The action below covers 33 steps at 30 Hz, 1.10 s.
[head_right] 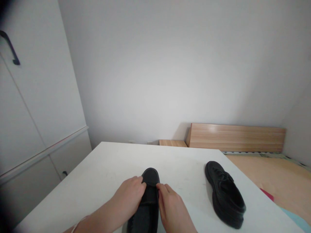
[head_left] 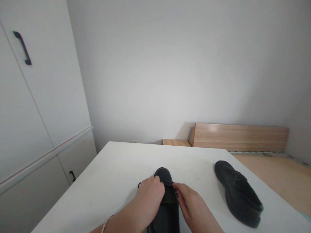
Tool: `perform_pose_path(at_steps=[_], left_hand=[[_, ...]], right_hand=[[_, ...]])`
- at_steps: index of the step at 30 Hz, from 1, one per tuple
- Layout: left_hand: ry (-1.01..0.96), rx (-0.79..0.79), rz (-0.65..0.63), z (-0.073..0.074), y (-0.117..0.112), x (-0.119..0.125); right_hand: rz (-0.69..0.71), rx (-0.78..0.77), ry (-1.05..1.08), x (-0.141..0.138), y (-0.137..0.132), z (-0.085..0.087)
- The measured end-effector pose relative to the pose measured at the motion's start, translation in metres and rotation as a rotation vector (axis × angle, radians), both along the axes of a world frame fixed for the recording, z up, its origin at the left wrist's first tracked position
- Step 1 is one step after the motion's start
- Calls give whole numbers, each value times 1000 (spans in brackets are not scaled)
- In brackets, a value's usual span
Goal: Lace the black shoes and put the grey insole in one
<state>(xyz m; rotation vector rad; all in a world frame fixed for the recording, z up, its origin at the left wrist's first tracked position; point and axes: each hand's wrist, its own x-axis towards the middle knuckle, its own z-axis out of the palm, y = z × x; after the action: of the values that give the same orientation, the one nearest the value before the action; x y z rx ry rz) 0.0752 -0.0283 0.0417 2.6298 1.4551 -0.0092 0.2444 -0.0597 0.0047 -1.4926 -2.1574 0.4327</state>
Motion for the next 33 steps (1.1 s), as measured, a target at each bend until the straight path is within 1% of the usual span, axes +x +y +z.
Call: perform_pose_path(at_steps=[3,7,11,15,18,20,21,23,26,28,30,33], left_hand=[[19,-13,15,3,-1,2],[-8,0,26,4,-3,2],[-44,24,21,-1,-2,-3],[-71,76,13,-8,-2,-6],[-82,113,12,-11,-2,-7],[-120,155,18,-10,-2,-8],[-167,176,25,-8,-1,-9],[-333,193,37,-1,-1,-12],[-685,186,11,20,-4,-18],[-896,204,-27,38,-10,-23],[-1058,255,-44,58,-16,-29],[-1238,379,-10,84,-25,-36]], right_hand=[[-8,-16,-99,-7,-1,9],[-69,-31,-337,-20,3,16],[-108,43,-519,-34,9,17],[-113,163,-595,-41,12,16],[-121,186,-636,-43,15,17],[-125,207,-629,-41,17,18],[-121,221,-597,-40,17,19],[-103,230,-455,-37,18,22],[-23,202,-98,-33,15,34],[41,214,148,-30,11,51],[83,259,355,-28,5,71],[111,379,620,-27,-5,102]])
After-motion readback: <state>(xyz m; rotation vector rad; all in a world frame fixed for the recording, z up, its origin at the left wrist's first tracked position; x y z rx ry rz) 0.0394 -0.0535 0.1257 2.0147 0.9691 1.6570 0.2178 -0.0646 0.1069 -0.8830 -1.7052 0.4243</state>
